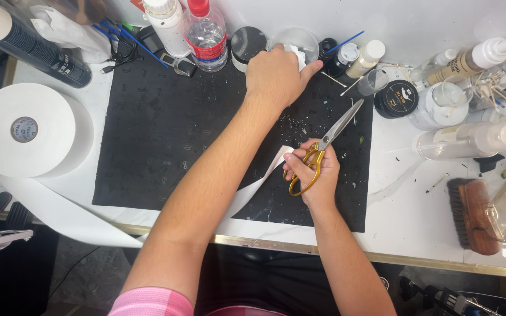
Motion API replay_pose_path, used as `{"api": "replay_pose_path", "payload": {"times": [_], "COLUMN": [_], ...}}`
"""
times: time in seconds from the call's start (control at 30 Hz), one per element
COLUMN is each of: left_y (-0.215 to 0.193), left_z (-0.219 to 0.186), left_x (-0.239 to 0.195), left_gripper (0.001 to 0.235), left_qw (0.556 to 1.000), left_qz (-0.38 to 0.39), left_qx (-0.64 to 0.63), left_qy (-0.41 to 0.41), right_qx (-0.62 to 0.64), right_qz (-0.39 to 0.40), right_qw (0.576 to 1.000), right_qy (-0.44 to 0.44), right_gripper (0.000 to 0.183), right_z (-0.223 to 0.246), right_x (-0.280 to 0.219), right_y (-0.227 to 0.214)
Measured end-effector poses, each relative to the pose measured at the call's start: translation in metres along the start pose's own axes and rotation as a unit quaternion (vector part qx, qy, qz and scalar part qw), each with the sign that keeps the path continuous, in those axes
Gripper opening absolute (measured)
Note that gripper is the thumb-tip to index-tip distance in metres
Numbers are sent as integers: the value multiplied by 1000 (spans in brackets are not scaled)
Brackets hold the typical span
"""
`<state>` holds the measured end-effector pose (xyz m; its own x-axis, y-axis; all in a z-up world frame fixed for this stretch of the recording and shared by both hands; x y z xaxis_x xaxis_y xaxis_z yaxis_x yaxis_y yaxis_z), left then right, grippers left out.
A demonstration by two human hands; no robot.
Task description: The person repeatedly cuts short lengths from a roll of white adhesive tape using gold-handled scissors. Each cut piece is placed into a clear plastic container on the workbench. The person continues this process throughout the clip.
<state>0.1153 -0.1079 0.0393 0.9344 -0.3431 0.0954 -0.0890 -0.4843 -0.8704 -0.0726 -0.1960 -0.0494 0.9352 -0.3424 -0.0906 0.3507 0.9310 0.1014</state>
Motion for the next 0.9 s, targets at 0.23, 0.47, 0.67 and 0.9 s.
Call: {"api": "replay_pose_path", "payload": {"times": [0.23,0.47,0.67,0.9], "left_y": [-31,-6,12,20], "left_z": [-5,39,76,84], "left_x": [-113,-150,-130,-120], "left_gripper": [53,48,45,14], "left_qw": [970,918,894,868], "left_qz": [-78,101,121,197], "left_qx": [-188,-377,-432,-455], "left_qy": [135,77,3,-36], "right_qx": [3,-21,-125,-280], "right_qz": [-22,-17,169,359], "right_qw": [999,1000,978,875], "right_qy": [-29,-7,2,165], "right_gripper": [33,31,38,57], "right_z": [-1,4,30,69], "right_x": [6,5,-4,-13], "right_y": [-7,-7,-48,-99]}}
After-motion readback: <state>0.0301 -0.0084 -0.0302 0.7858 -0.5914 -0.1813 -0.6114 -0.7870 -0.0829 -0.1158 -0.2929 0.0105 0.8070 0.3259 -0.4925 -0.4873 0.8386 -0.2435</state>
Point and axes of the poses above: each hand's wrist, its own x-axis towards the middle knuckle, its own y-axis out of the palm, z = x × y, the point moved 2 cm from there along x, towards the middle knuckle, and after that the axes turned 8 degrees about -x, right-handed, at the moved point
